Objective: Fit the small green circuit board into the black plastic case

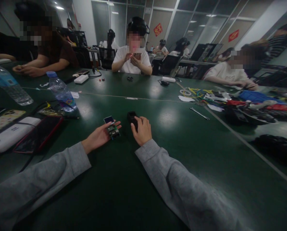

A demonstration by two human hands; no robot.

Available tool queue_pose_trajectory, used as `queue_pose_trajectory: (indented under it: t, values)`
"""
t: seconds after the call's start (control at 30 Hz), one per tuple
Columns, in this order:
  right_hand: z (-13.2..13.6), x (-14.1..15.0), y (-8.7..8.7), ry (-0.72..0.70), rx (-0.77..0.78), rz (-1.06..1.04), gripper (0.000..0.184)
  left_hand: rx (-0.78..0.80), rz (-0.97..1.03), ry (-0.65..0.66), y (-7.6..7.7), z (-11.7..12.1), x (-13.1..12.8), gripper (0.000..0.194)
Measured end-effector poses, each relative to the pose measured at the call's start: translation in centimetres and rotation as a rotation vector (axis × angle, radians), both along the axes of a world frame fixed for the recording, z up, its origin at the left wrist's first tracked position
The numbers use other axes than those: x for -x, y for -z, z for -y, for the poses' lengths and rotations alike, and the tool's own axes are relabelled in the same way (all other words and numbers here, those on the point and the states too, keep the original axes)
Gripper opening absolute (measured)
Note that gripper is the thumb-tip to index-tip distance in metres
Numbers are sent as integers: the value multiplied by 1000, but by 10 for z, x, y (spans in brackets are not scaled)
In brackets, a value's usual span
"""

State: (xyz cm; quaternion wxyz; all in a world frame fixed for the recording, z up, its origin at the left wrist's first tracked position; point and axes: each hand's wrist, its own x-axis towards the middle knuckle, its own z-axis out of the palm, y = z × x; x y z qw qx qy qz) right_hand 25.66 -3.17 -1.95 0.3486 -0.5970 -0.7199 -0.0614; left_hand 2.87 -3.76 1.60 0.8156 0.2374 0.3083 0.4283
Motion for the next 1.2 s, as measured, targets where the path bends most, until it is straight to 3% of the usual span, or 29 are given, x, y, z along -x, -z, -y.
queue_pose_trajectory:
  t: [0.17,0.7,1.2]
  values:
    - [-2,-1,2,-24,4,-10,43,-21,-11,3,-1,2,0,50]
    - [-7,-3,8,-125,11,-56,46,20,17,84,1,-4,0,46]
    - [-4,-1,6,-117,56,-37,49,87,74,84,-1,-6,-1,47]
